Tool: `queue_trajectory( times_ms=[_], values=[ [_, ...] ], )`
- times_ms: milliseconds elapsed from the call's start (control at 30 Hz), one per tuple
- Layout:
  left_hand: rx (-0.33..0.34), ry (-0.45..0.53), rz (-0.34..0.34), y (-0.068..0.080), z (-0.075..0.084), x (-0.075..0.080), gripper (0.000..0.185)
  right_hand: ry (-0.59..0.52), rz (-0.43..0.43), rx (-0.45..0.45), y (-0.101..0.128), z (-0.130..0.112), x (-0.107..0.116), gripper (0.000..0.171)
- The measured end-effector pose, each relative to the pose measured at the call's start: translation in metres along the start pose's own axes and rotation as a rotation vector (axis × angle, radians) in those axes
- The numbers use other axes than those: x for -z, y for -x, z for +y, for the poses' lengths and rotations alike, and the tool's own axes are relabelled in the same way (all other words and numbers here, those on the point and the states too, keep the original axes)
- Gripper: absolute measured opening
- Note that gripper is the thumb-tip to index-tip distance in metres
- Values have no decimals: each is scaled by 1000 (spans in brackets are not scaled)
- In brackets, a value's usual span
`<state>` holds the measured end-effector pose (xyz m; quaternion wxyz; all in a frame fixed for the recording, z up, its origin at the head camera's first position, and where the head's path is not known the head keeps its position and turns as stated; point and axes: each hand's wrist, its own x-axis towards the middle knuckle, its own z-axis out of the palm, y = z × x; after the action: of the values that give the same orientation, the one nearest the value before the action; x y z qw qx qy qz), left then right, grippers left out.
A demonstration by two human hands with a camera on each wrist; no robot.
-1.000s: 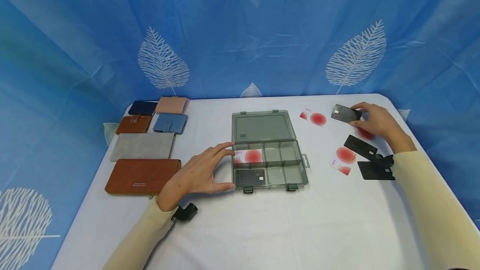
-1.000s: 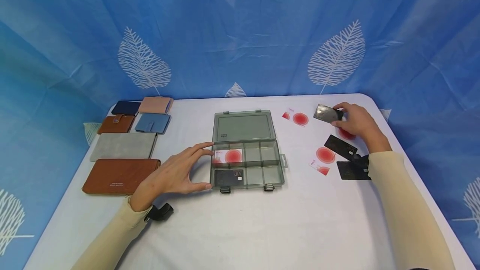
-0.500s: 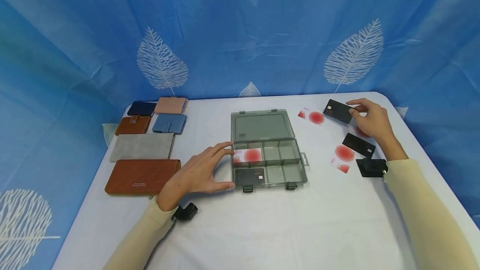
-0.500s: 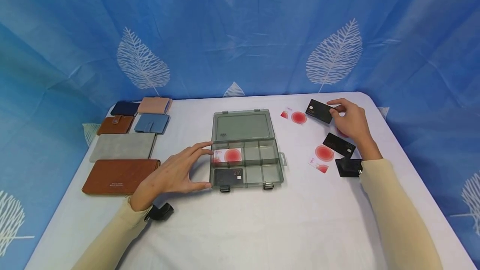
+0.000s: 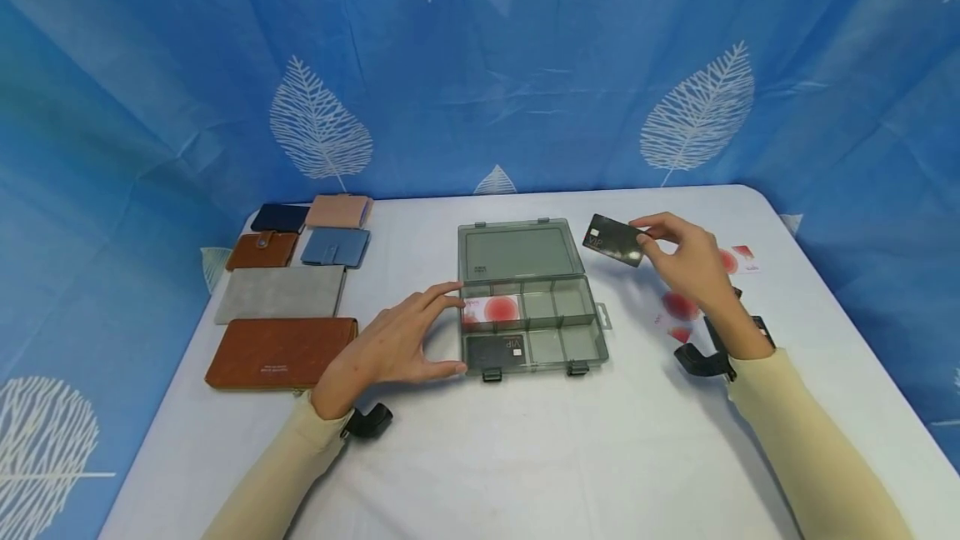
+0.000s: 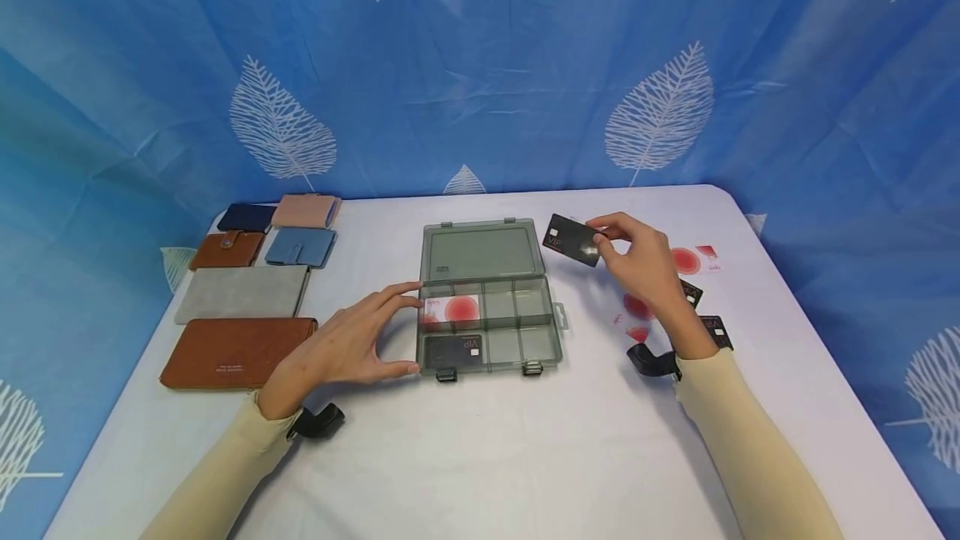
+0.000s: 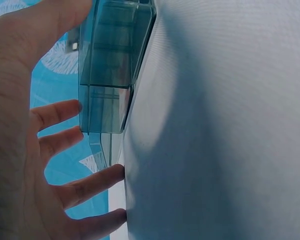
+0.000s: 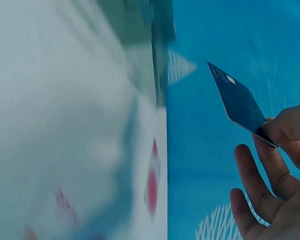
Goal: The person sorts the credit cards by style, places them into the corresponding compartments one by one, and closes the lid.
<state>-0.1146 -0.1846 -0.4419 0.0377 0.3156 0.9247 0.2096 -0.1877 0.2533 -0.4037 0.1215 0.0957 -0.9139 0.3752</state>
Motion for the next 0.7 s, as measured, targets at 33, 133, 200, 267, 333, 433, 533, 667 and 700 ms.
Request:
queue_trajectory(
  times_ms=[33,133,200,267,333,433,533,667,700],
  values=[
    [0,0,-1,0,0,0,92,-10,-5,14,2,-3,-4,25],
    [2,-2,-4,0,0,1,93,-23,-25,57,9,-14,-14,24],
    [3,-4,-2,0,0,0,93,-16,-28,90,12,-21,-19,23],
    [1,-7,3,0,0,0,92,-19,-29,119,15,-27,-24,23],
    [-4,-8,8,-1,-1,0,92,-33,-31,134,18,-34,-28,22],
    [-9,-10,14,-1,-1,0,92,-64,-46,142,21,-44,-35,22],
    [-11,-5,18,-1,-2,-1,91,-89,-77,133,25,-51,-42,22],
    [-4,0,10,-1,-2,-2,91,-100,-138,133,33,-56,-50,22],
    [-1,2,7,-1,-2,-2,91,-100,-151,138,35,-57,-52,22]
  ],
)
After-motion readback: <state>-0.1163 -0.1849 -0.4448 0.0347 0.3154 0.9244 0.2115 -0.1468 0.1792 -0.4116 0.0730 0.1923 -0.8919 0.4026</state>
